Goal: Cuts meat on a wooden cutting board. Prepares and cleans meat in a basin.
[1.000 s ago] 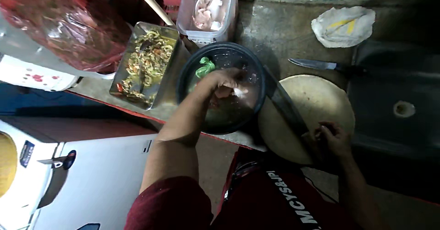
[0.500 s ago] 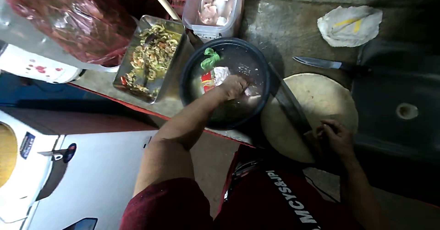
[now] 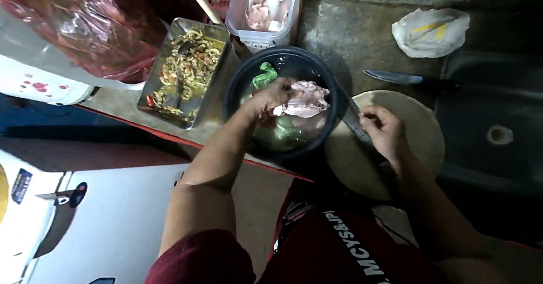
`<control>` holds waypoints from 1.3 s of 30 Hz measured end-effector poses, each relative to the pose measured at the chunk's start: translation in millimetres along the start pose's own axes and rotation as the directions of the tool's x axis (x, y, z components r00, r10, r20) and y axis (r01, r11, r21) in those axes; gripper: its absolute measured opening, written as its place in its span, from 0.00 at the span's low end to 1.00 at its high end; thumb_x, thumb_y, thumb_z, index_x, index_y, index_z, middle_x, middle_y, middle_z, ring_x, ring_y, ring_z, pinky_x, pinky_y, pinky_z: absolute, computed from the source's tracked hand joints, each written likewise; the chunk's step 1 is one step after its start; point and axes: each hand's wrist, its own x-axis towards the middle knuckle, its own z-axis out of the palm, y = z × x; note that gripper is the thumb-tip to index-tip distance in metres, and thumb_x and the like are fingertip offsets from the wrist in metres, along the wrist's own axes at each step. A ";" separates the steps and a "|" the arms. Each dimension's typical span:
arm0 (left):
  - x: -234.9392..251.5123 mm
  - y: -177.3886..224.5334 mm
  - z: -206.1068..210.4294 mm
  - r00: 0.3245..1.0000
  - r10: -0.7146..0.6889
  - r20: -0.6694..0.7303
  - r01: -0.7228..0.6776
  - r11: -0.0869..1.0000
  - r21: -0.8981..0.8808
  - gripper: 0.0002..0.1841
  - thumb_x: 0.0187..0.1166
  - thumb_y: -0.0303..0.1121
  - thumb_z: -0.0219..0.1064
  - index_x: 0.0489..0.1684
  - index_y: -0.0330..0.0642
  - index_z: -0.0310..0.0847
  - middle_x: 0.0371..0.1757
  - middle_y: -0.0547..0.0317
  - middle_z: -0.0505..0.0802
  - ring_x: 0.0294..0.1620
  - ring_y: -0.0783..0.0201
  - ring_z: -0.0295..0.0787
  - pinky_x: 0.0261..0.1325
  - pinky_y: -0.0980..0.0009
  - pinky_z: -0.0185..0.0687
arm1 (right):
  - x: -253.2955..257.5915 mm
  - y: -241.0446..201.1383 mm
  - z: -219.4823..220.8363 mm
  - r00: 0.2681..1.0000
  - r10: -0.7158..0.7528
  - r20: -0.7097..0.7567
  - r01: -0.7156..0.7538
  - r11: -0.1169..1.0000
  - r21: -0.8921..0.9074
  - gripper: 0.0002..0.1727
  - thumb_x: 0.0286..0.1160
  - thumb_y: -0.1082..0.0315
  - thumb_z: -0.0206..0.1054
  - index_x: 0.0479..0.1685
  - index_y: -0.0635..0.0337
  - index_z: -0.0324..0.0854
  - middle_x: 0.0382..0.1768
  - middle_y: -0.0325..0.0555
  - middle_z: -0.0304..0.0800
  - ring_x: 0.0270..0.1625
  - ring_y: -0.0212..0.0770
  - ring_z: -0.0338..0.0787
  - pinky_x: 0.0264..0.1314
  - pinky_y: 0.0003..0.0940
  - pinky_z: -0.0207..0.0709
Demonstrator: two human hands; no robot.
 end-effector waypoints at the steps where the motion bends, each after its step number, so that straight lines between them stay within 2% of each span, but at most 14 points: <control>1: -1.5 -2.1 0.9 1.000 0.023 -0.012 -0.023 1.000 0.004 0.09 0.87 0.31 0.62 0.53 0.36 0.82 0.35 0.58 0.88 0.29 0.72 0.83 0.36 0.73 0.83 | 15.1 -12.0 10.7 0.998 -0.067 0.002 0.067 0.998 0.002 0.16 0.84 0.69 0.64 0.64 0.68 0.83 0.59 0.60 0.88 0.56 0.46 0.91 0.61 0.41 0.86; 5: -9.3 -9.3 2.8 0.990 0.134 -0.033 -0.136 0.989 -0.054 0.12 0.85 0.27 0.62 0.61 0.36 0.82 0.40 0.59 0.91 0.32 0.76 0.85 0.39 0.76 0.84 | 86.0 -41.1 53.5 0.986 -0.121 0.116 0.125 0.992 -0.031 0.26 0.79 0.63 0.70 0.73 0.67 0.79 0.74 0.64 0.78 0.75 0.54 0.81 0.76 0.47 0.77; 9: -14.1 -10.5 -2.7 0.979 0.201 -0.043 -0.205 0.968 -0.148 0.16 0.83 0.25 0.63 0.68 0.35 0.81 0.51 0.58 0.92 0.42 0.76 0.88 0.51 0.75 0.86 | 124.1 -46.6 79.0 0.894 -0.024 0.447 0.056 0.997 -0.058 0.40 0.73 0.62 0.77 0.87 0.59 0.66 0.76 0.60 0.79 0.76 0.54 0.82 0.81 0.55 0.72; 12: -15.4 -13.7 -1.1 0.964 0.206 -0.165 -0.246 0.929 -0.276 0.13 0.84 0.25 0.63 0.62 0.35 0.82 0.51 0.58 0.92 0.45 0.73 0.89 0.52 0.73 0.87 | 126.9 -42.9 92.5 0.876 -0.018 0.482 -0.042 0.993 0.113 0.31 0.74 0.71 0.73 0.80 0.62 0.74 0.66 0.57 0.87 0.67 0.45 0.88 0.75 0.46 0.79; 16: -24.0 -22.9 1.0 0.963 0.135 -0.235 -0.229 0.868 -0.440 0.14 0.90 0.31 0.57 0.67 0.37 0.77 0.47 0.59 0.92 0.41 0.70 0.90 0.48 0.70 0.90 | 122.7 -41.4 99.2 0.940 -0.020 0.341 -0.110 0.927 0.358 0.23 0.77 0.74 0.68 0.72 0.67 0.78 0.59 0.54 0.90 0.58 0.37 0.91 0.65 0.37 0.86; 19: -36.7 -25.2 -5.3 0.971 0.088 -0.223 -0.171 0.907 -0.386 0.09 0.88 0.31 0.60 0.51 0.37 0.83 0.43 0.62 0.93 0.42 0.71 0.90 0.50 0.71 0.89 | 127.3 -39.9 96.1 0.946 -0.026 0.323 -0.103 0.921 0.376 0.26 0.74 0.72 0.70 0.73 0.66 0.74 0.62 0.54 0.87 0.60 0.38 0.90 0.65 0.38 0.86; 22: -41.5 -21.8 -22.6 0.945 0.181 -0.273 -0.230 0.961 -0.157 0.19 0.83 0.37 0.65 0.64 0.32 0.81 0.69 0.49 0.86 0.65 0.65 0.85 0.70 0.66 0.82 | 134.6 -44.8 95.5 0.937 -0.067 0.343 -0.038 0.956 0.291 0.22 0.70 0.68 0.76 0.61 0.67 0.79 0.54 0.53 0.88 0.54 0.37 0.90 0.61 0.37 0.85; 24: -35.5 -19.8 -24.5 0.954 0.187 -0.235 -0.230 0.958 -0.170 0.25 0.81 0.42 0.66 0.71 0.34 0.75 0.61 0.52 0.89 0.56 0.68 0.88 0.60 0.67 0.86 | 137.5 -49.5 101.0 0.922 -0.100 0.374 0.000 0.966 0.259 0.20 0.69 0.66 0.78 0.55 0.66 0.81 0.48 0.50 0.90 0.48 0.35 0.90 0.57 0.36 0.86; 27: -37.3 -13.2 -13.8 0.997 0.067 -0.045 -0.080 0.905 -0.418 0.17 0.89 0.37 0.57 0.69 0.38 0.76 0.52 0.60 0.92 0.49 0.71 0.90 0.56 0.69 0.89 | 142.9 -52.3 115.4 0.913 -0.150 0.379 0.052 0.965 0.258 0.16 0.70 0.67 0.77 0.49 0.68 0.81 0.41 0.49 0.89 0.42 0.33 0.88 0.52 0.34 0.84; 29: -40.9 -19.6 -9.6 0.999 0.006 -0.031 -0.023 0.820 -0.572 0.14 0.92 0.36 0.54 0.64 0.41 0.79 0.45 0.63 0.94 0.43 0.71 0.92 0.50 0.70 0.91 | 145.8 -49.9 122.0 0.926 -0.160 0.341 0.072 0.964 0.256 0.14 0.77 0.63 0.72 0.48 0.67 0.82 0.39 0.48 0.88 0.41 0.33 0.87 0.51 0.34 0.83; 33: -54.2 -29.2 5.1 0.972 -0.152 -0.177 -0.019 0.704 -0.710 0.09 0.89 0.31 0.58 0.58 0.40 0.80 0.40 0.59 0.94 0.35 0.68 0.93 0.40 0.70 0.92 | 143.9 -44.7 119.4 0.983 -0.073 0.168 0.022 0.958 0.285 0.23 0.94 0.57 0.50 0.54 0.67 0.86 0.49 0.50 0.91 0.52 0.34 0.89 0.63 0.36 0.82; 35: -56.8 -37.0 13.6 0.939 -0.191 -0.286 -0.085 0.677 -0.732 0.09 0.88 0.32 0.60 0.57 0.41 0.80 0.36 0.58 0.94 0.27 0.69 0.89 0.27 0.73 0.87 | 138.8 -47.3 111.6 0.992 0.036 0.123 -0.059 0.981 0.187 0.26 0.93 0.52 0.49 0.58 0.66 0.85 0.52 0.53 0.91 0.53 0.40 0.91 0.62 0.42 0.83; 37: -57.6 -45.1 20.9 0.908 -0.166 -0.385 -0.188 0.661 -0.727 0.12 0.88 0.32 0.60 0.63 0.41 0.78 0.39 0.56 0.93 0.28 0.68 0.90 0.29 0.72 0.88 | 129.5 -55.4 104.1 0.966 0.161 0.203 -0.180 0.980 0.079 0.29 0.91 0.45 0.52 0.63 0.64 0.82 0.48 0.54 0.89 0.39 0.42 0.90 0.46 0.44 0.87; 39: -57.9 -48.7 27.1 0.889 -0.135 -0.437 -0.252 0.653 -0.714 0.14 0.87 0.30 0.61 0.68 0.43 0.75 0.44 0.54 0.93 0.30 0.65 0.91 0.28 0.71 0.89 | 122.0 -57.6 107.3 0.932 0.219 0.289 -0.246 0.967 0.060 0.29 0.84 0.46 0.65 0.67 0.65 0.78 0.49 0.56 0.89 0.35 0.45 0.91 0.41 0.46 0.89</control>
